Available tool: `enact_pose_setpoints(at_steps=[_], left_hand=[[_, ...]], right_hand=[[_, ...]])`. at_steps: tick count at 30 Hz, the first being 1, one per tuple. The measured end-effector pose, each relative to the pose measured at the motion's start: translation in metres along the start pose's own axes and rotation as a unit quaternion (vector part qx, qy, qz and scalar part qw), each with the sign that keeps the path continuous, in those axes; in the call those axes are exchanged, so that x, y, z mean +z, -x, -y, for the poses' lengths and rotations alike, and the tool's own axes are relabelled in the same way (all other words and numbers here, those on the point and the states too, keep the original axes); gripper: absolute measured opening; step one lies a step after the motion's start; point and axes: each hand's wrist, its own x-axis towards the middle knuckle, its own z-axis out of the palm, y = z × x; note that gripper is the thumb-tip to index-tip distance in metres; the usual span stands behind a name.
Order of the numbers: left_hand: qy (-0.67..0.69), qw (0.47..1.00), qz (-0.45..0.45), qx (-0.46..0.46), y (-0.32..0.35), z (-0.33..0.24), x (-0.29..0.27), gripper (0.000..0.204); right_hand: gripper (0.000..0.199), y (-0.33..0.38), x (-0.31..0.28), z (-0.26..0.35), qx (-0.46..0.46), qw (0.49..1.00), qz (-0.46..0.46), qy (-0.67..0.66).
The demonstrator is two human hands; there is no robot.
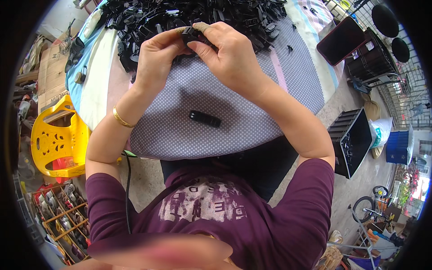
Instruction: Inspecting and sorting black plastic clips at a workstation.
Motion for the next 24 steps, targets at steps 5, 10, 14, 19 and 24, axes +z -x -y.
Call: enact_pose_setpoints(at_steps=[5,10,14,19,24], left_hand=[[0.108,0.993,0.031,-0.023,0.008,-0.006,0.011,0.025],[0.129,0.99,0.017,-0.05,0.002,-0.005,0.005,0.025],[0.08,0.995,0.053,0.025,-0.003,-0.007,-0.004,0.024],[-0.077,0.988,0.119,0.055,-0.003,-0.016,-0.01,0.025],[-0.09,0.987,0.129,0.039,-0.006,-0.013,-0.011,0.024]], right_hand=[[0.032,-0.001,0.004,-0.003,-0.095,0.984,-0.057,0.138],[0.035,-0.003,0.007,0.002,-0.06,0.988,-0.059,0.129],[0.03,-0.005,-0.013,0.004,0.163,0.977,0.121,-0.063],[0.024,0.002,-0.011,0.001,0.148,0.976,0.122,-0.103],[0.028,-0.01,-0.03,0.0,0.166,0.951,0.26,0.013]])
